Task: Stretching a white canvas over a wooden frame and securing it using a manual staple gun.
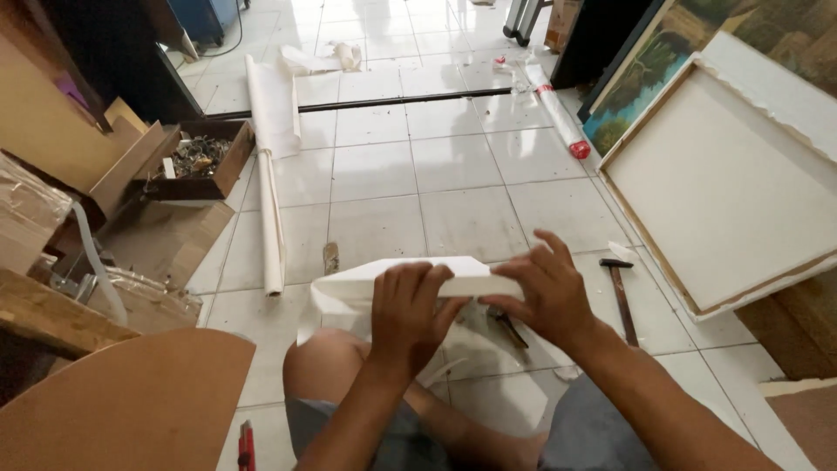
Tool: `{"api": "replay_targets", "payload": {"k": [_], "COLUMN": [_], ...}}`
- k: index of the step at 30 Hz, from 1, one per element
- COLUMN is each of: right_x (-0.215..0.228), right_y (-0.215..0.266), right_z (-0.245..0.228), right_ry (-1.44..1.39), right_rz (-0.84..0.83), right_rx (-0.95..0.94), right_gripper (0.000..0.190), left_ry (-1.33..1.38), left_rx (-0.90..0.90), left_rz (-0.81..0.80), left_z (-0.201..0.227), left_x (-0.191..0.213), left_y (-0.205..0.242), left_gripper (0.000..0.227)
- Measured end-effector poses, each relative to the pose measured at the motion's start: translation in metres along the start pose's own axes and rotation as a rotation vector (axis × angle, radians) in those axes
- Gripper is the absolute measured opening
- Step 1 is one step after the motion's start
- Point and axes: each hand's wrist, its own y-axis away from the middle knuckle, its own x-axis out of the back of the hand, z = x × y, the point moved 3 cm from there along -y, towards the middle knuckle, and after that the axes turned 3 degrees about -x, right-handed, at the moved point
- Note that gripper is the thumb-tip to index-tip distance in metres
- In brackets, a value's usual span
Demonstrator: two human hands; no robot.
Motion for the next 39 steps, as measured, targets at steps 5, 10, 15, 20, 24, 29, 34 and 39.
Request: {"api": "replay_targets", "payload": {"k": [5, 10, 15, 20, 24, 29, 34, 39], "right_x": [-0.017, -0.045, -0.084, -0.090, -0.085, -0.128, -0.143, -0.164], "right_y": [-0.073, -0.134, -0.173, -0.179, -0.132, -0.015, 0.075, 0.160], "right_z": [0.072, 0.123, 0.171, 0.182, 0.158, 0.173, 0.131, 0.119], "right_ry": [0.092, 0.065, 0.091, 0.134, -0.124, -0.013, 0.174, 0.375], "right_rz": [-0.016, -0.129, -0.205, -0.225, 0.013, -0.445, -1.166, -1.361], "right_rx": [-0.077, -0.288, -0.334, -0.584, -0.900, -1.203, -1.290, -1.098], "right_gripper": [0.044, 0.036, 0.034, 0.054, 0.070, 0.081, 0.070, 0.110], "left_ry": [0.148, 0.264, 0.092, 0.021, 0.023, 0.005, 0.033, 0.013], "left_rx": [0.080, 0.217, 0.299, 0.287, 0.287, 0.256, 0.247, 0.221], "left_rz": [-0.153, -0.344, -0.310, -0.321, -0.304, -0.269, -0.300, -0.235], "left_z": [-0.046, -0.096, -0.129, -0.152, -0.166, -0.181, -0.185, -0.194], "left_x": [-0.031, -0.071, -0.121, -0.161, -0.178, -0.198, -0.201, -0.210], "left_y": [-0.116, -0.194, -0.221, -0.243, -0.242, -0.238, -0.238, -0.242], "left_gripper": [0.043, 0.031, 0.037, 0.038, 0.038, 0.040, 0.043, 0.042]}}
